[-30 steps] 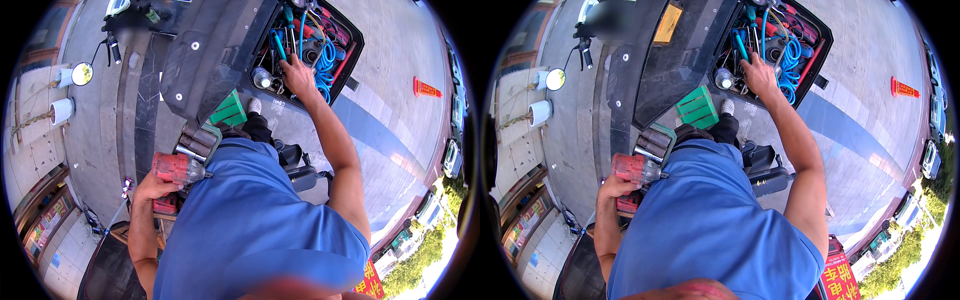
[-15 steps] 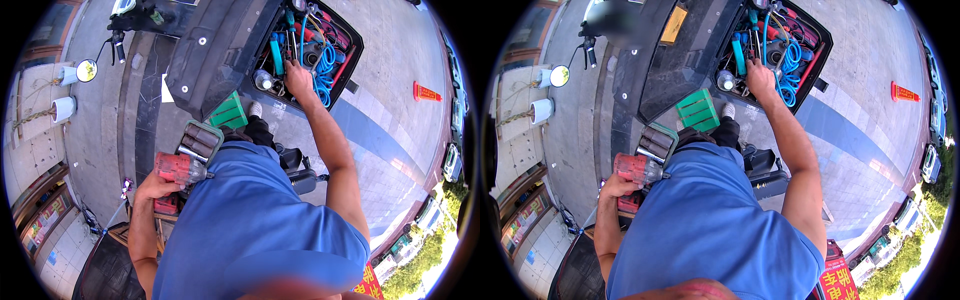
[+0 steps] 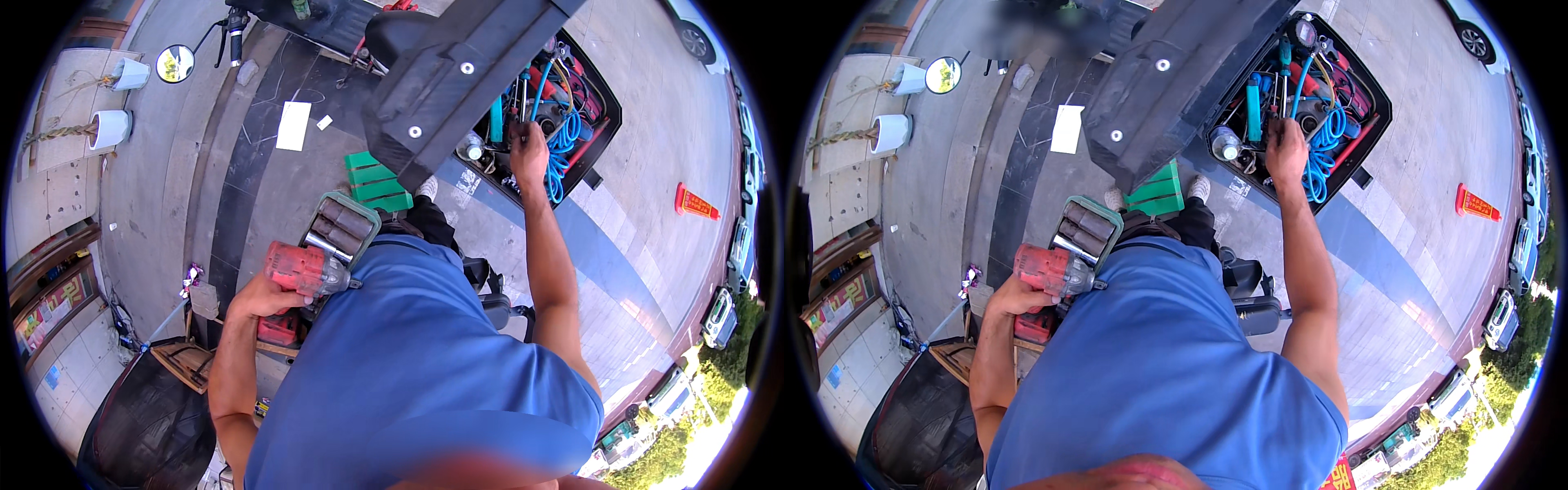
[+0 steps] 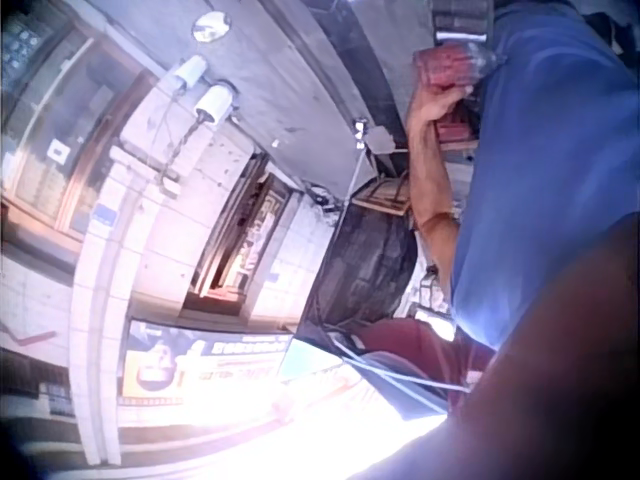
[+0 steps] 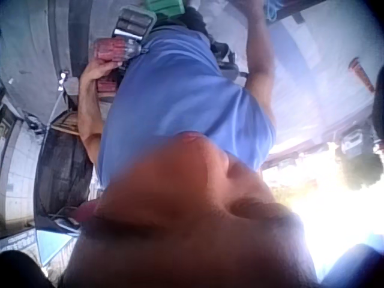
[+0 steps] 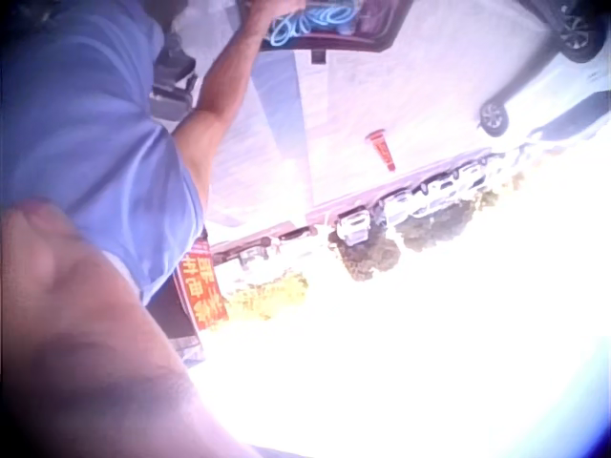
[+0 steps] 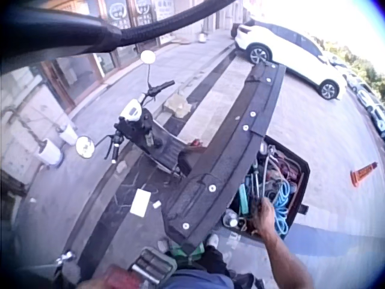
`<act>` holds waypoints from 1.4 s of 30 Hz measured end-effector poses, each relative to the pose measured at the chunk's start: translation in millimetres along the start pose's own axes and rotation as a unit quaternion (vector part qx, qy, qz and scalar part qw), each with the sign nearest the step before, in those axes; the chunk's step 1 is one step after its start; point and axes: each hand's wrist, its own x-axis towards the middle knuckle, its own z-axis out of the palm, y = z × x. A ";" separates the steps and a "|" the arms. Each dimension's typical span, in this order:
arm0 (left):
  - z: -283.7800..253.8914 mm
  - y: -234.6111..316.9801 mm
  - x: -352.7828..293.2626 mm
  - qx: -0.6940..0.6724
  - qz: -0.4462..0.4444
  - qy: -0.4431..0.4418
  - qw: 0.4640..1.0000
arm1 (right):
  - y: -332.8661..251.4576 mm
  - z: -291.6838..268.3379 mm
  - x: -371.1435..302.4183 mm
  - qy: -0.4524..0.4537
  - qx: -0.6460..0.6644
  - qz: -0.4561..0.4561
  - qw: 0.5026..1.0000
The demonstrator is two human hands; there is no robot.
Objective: The person retrieves an impact wrench and a socket set from a toolbox, gathers motorcycle forks and adhesive tape from a storage area, and begins assembling the fork components by hand while sitting.
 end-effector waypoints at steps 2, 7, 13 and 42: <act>-4.2 0.3 -0.8 -0.015 0.030 -0.001 0.999 | -11.9 -18.2 -1.7 0.057 0.015 0.071 0.996; -41.2 -20.1 -3.7 -0.039 0.031 -0.004 0.999 | 12.1 -53.1 -41.8 0.120 0.172 0.262 0.942; -114.7 -36.3 -34.5 -0.108 0.075 0.020 0.991 | -46.8 -0.8 -135.7 -0.145 0.289 0.528 0.785; -42.9 -203.9 -124.1 -0.534 0.243 0.676 0.445 | -501.2 411.9 -35.3 -0.830 0.123 -0.118 0.531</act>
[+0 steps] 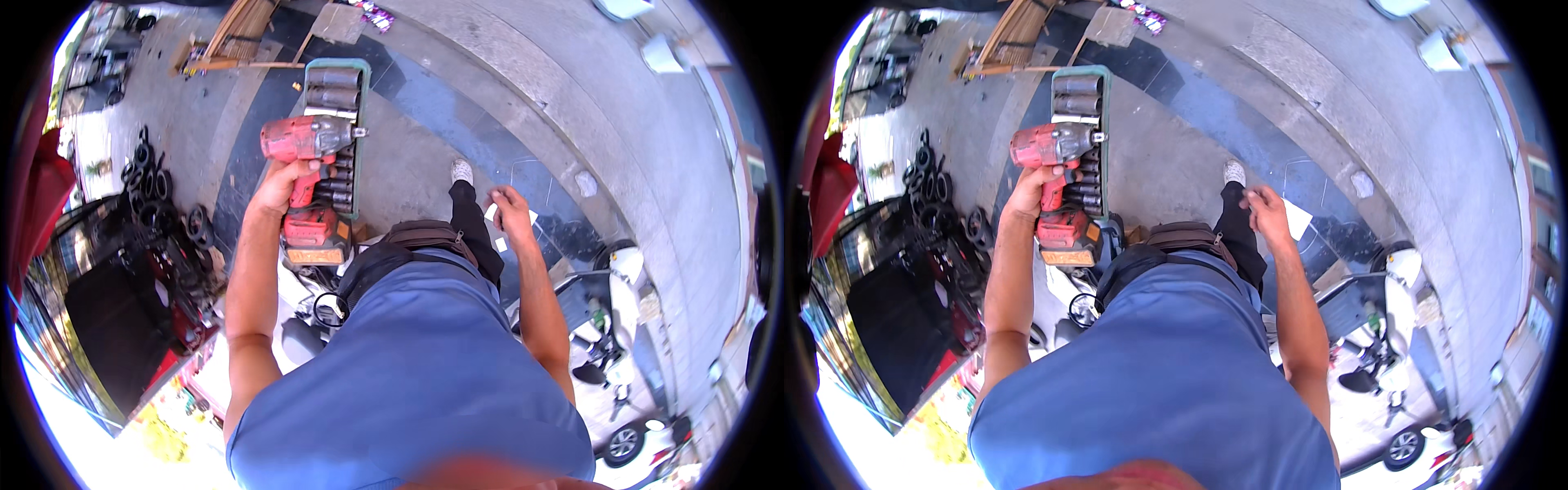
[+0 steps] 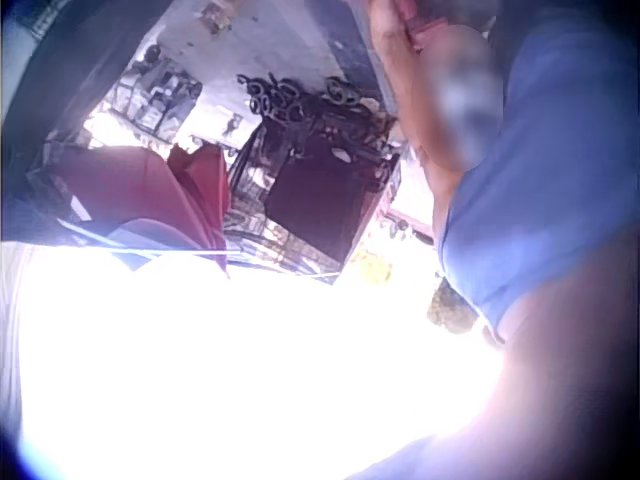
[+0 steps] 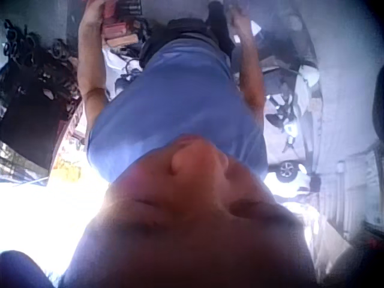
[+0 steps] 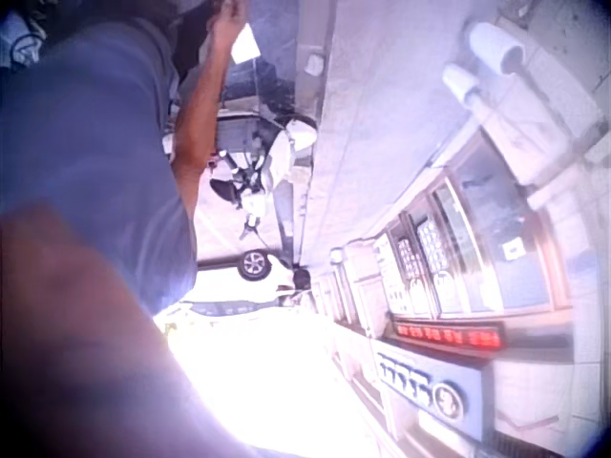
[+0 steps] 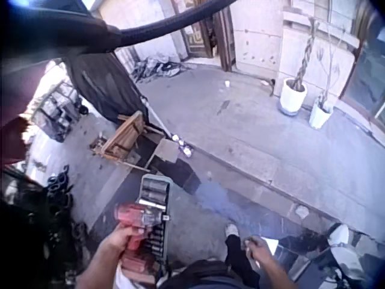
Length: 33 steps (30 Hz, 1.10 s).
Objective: The person retrieves an impact wrench and a socket set from a toolbox, gathers motorcycle forks and adhesive tape from a storage area, and begins assembling the fork components by hand while sitting.
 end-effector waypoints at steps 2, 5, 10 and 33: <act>0.0 8.4 0.1 -0.042 0.034 0.011 0.998 | -84.1 39.8 16.5 -0.097 -0.043 -0.021 0.994; -3.3 12.7 -12.3 -0.083 0.048 0.042 0.995 | -165.2 120.2 26.8 -0.205 -0.047 -0.061 0.976; -24.3 -18.6 1.7 -0.157 0.029 0.081 0.984 | -186.5 223.8 81.6 -0.333 -0.092 -0.001 0.938; -325.4 -430.7 381.2 -0.459 -0.119 0.430 0.768 | 5.9 498.8 725.1 -0.358 -0.547 0.030 0.756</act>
